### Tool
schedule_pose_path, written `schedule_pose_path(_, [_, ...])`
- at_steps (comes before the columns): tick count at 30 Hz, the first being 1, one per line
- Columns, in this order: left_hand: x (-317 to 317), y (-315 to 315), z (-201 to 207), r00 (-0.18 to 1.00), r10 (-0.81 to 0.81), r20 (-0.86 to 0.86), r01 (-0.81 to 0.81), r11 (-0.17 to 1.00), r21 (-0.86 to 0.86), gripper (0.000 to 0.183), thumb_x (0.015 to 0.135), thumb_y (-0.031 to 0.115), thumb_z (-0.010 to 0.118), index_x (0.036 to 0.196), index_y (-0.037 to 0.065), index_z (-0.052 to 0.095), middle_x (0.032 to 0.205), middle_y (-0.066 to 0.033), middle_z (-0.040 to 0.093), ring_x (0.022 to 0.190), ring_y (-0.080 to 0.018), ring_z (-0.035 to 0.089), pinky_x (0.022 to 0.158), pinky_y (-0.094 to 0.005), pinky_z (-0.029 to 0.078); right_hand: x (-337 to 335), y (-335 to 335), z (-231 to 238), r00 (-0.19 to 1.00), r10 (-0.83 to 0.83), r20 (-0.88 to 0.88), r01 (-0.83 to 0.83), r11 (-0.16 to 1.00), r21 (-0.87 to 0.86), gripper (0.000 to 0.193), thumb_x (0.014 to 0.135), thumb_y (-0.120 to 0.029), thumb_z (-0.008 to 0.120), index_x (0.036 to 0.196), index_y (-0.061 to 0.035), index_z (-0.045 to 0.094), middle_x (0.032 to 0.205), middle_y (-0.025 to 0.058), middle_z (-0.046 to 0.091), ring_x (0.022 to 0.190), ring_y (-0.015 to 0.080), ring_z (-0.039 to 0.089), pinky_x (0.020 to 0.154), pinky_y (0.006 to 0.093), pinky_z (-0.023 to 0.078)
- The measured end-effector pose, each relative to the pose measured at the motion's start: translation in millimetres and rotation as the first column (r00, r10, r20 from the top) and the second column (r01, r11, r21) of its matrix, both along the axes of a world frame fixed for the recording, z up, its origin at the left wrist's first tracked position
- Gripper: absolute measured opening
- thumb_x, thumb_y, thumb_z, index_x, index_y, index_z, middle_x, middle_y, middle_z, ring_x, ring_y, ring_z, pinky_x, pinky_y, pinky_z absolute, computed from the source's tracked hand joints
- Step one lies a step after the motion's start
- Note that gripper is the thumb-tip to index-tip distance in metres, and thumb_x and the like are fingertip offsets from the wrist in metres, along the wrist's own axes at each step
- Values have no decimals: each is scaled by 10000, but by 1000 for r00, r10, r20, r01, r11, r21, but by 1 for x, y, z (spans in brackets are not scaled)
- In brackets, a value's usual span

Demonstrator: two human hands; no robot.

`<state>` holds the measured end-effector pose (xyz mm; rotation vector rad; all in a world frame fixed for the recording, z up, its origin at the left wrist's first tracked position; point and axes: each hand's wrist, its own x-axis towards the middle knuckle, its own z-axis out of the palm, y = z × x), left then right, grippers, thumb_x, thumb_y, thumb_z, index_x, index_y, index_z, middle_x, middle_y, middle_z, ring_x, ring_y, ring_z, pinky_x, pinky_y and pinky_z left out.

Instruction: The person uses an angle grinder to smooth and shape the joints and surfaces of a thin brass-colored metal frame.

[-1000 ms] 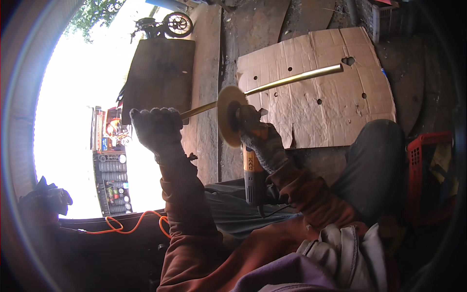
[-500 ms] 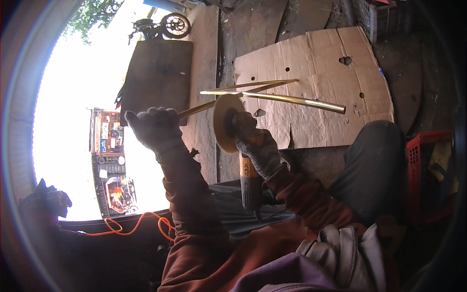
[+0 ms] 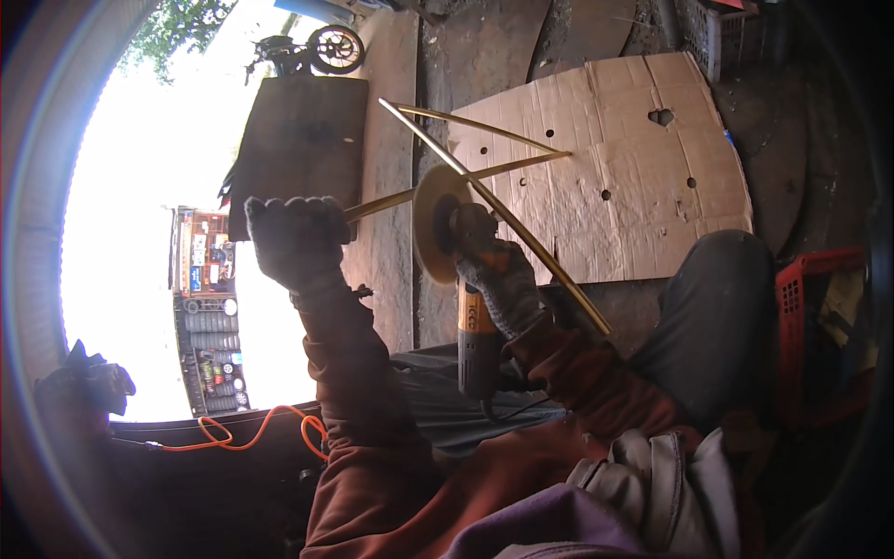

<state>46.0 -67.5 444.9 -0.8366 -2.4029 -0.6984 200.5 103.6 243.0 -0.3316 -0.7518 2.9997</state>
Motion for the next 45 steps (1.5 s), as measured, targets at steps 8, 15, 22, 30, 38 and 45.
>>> schedule_pose_path(8, [25,35,9,783,213,-585,-575,607,-549,490,1098,402,285,665,222,426,542,22,378,442,-175,368,478,-377,380,9,-12,3,999,15,41,-16,1000,9,312,869,-149,809,1126,-43,665,1001,36,710,857,116,682,765,285,560])
schedule_pose_path(15, [31,62,1,767,133,-627,-549,643,-535,494,1098,407,283,660,225,419,534,26,364,409,-167,344,419,-357,347,3,-10,-2,998,-62,6,62,998,-2,335,876,-91,790,1172,-27,646,1071,57,707,924,134,689,813,293,573])
schedule_pose_path(22, [6,25,1,948,29,-318,-127,948,-291,452,1114,327,223,724,179,395,546,-35,367,392,-204,323,369,-380,335,7,-5,8,999,-39,21,41,993,-110,342,881,-81,774,1204,-34,672,1098,59,719,958,140,685,848,296,565])
schedule_pose_path(30, [1,26,0,950,-18,-312,-77,954,-290,451,1118,325,210,739,162,392,551,-50,364,403,-214,302,390,-398,345,11,1,13,997,-76,11,77,996,-48,254,916,-143,749,1145,-48,694,992,17,710,880,114,666,779,285,545])
schedule_pose_path(38, [0,41,0,986,-168,-12,168,986,-4,446,1117,335,219,758,153,412,565,-57,385,412,-234,306,411,-415,344,4,-8,0,984,-172,-53,161,973,-167,277,954,-121,717,1217,-41,683,1090,36,717,957,127,678,837,280,551])
schedule_pose_path(45, [23,72,8,938,-346,-22,337,898,284,415,1101,356,268,780,167,450,583,-38,421,416,-227,320,420,-388,322,7,5,11,988,-156,-3,155,985,-81,278,949,-112,722,1214,-38,683,1075,48,720,927,128,678,828,276,548])
